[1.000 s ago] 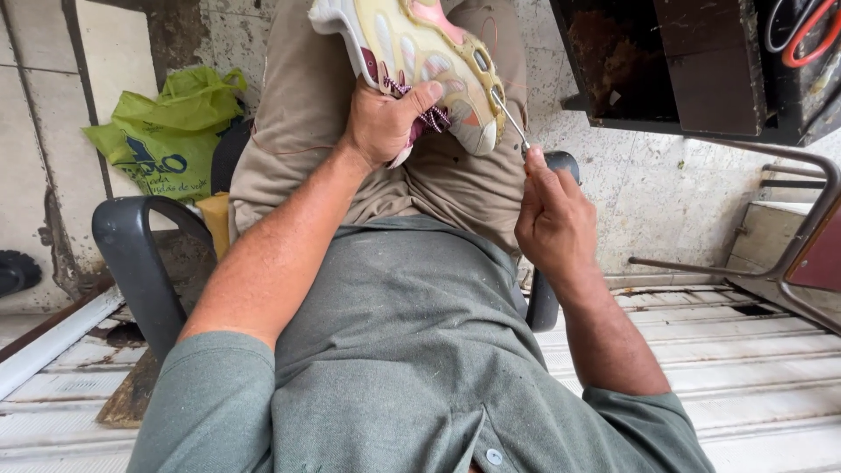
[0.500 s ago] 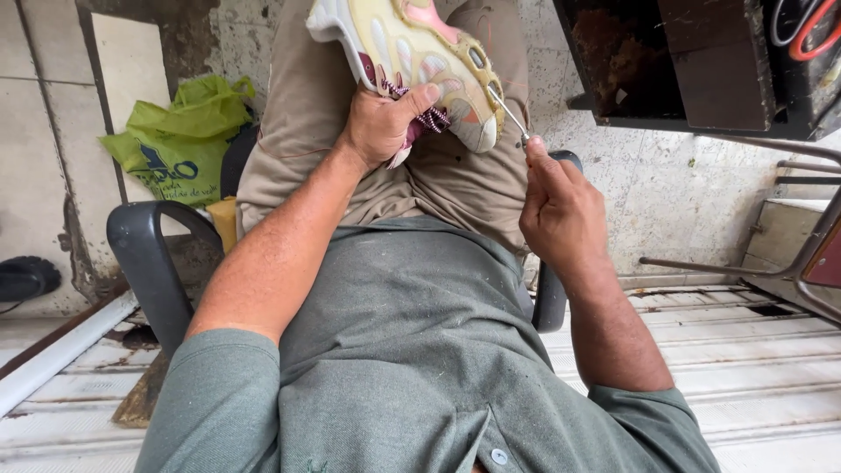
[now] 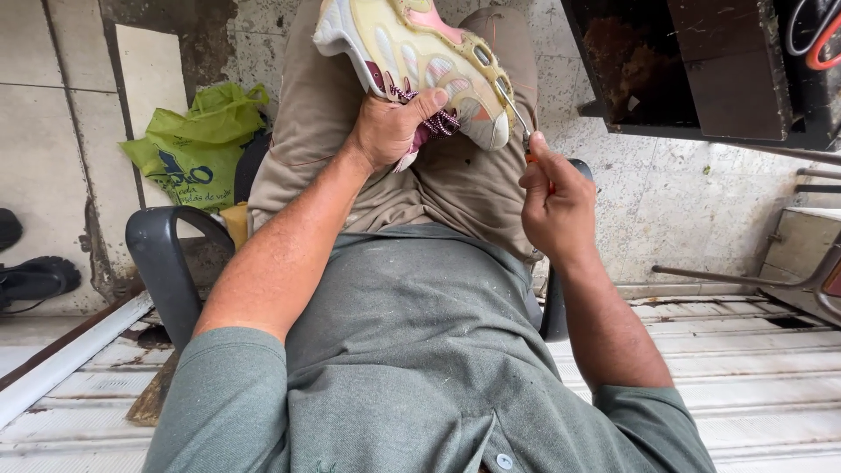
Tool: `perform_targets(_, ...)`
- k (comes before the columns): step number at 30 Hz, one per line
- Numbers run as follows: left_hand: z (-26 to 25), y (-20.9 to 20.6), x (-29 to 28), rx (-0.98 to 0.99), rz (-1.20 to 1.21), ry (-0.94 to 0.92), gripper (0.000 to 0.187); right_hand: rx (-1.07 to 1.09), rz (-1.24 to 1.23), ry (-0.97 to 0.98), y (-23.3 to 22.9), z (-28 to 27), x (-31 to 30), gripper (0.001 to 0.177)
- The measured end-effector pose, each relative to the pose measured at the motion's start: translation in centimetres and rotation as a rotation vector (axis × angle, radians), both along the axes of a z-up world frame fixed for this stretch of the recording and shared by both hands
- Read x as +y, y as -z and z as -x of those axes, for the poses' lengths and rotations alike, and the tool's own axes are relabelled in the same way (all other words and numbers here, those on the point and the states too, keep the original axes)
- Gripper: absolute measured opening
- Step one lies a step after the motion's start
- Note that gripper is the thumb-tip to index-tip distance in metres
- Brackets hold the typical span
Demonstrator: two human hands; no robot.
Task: Hand-sewing the sole of a sneaker using a hook needle and thread to repair it.
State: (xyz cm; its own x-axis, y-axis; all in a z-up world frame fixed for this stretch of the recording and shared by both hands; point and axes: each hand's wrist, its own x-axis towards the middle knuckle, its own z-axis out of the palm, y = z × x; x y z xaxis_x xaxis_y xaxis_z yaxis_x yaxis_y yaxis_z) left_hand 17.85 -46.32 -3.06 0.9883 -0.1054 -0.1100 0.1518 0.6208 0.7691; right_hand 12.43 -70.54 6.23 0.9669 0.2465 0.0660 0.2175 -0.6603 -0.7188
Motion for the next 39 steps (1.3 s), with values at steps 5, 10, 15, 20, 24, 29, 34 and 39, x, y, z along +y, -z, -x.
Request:
perform_targets(5, 0.0, 0.2, 0.6, -0.093, -0.259, -0.003, 0.03, -0.056, 0.036, -0.004, 0.4, -0.2, -0.4, 0.033)
perform_targets(10, -0.1, -0.7, 1.1, -0.112, -0.332, 0.079, 0.025, 0.067, -0.019, 0.004, -0.1, -0.9, -0.6, 0.036)
perform_targets(15, -0.3, 0.3, 1.0, -0.055, -0.321, 0.028, 0.031, 0.382, -0.358, 0.179, 0.2, -1.5, -0.6, 0.032)
perform_targets(20, -0.5, -0.1, 1.0, -0.099, -0.303, 0.033, 0.031, 0.069, -0.079, 0.08, 1.2, -1.7, -0.9, 0.034)
perform_targets(24, -0.8, 0.4, 1.2, -0.099, -0.336, 0.049, 0.031, 0.151, -0.162, 0.026, -0.2, -2.5, -0.5, 0.035)
perform_targets(29, -1.1, 0.4, 1.1, -0.098, -0.307, 0.052, 0.032, 0.198, -0.286, 0.074, 0.7, -3.0, -0.8, 0.029)
perform_targets(34, -0.9, 0.1, 1.2, -0.057, -0.345, 0.049, 0.032, -0.283, 0.161, -0.125, 1.5, -3.2, -1.7, 0.031)
perform_targets(39, -1.0, 0.0, 1.7, -0.051, -0.421, 0.092, 0.033, 0.246, -0.289, 0.052, 1.3, -3.6, -1.4, 0.027)
